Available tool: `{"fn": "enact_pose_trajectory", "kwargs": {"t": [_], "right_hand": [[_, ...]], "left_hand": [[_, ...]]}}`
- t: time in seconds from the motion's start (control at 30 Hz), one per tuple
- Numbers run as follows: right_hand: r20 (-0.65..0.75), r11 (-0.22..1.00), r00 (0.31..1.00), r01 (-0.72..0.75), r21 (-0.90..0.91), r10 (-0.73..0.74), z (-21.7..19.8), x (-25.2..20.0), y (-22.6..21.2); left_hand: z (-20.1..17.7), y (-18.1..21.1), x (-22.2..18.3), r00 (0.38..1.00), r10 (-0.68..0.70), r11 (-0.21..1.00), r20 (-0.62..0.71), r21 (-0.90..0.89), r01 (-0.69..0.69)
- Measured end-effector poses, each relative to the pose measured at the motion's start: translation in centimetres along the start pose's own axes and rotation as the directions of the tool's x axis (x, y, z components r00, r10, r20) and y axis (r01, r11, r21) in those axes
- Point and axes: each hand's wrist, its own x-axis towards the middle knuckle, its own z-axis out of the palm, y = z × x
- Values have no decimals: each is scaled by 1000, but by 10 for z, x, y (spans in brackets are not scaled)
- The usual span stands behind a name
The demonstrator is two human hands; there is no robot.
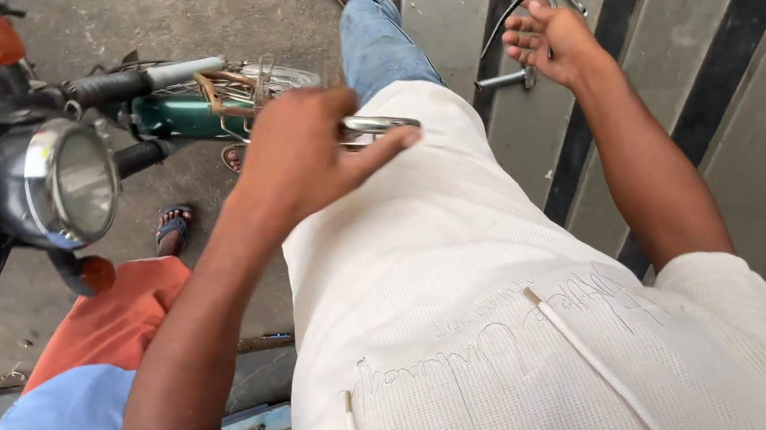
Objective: Repairing or adjusting a motorcycle's front crash guard using pliers and a hammer.
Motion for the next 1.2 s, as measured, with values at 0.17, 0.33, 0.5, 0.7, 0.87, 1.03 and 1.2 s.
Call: {"fn": "enact_pose_trajectory", "kwargs": {"t": [0.17,0.33,0.5,0.7,0.87,1.03,1.2], "right_hand": [[-313,993,949,-68,-97,34,-124,75,-26],[-382,423,610,-84,-902,-694,-213,141,-23],[-281,321,930,-199,-926,-237,-61,110,-113],[431,351,895,371,-860,111,196,72,-152],[710,681,582,331,-653,397,366,-66,-132],[763,781,501,241,-575,407,414,-91,-74],[673,748,615,194,-635,411,440,-130,-40]], "left_hand": [[35,-68,16,948,-81,849,-307,-520,-96],[31,-43,47,716,-337,569,-611,-738,-362],[27,-6,13,431,-527,468,-732,-673,-572],[18,3,-63,141,-727,197,-672,-402,-894],[64,-3,-120,-47,-806,131,-591,-101,-986],[137,-62,-169,-173,-860,125,-479,129,-984],[194,-134,-200,12,-863,-115,-505,174,-978]]}}
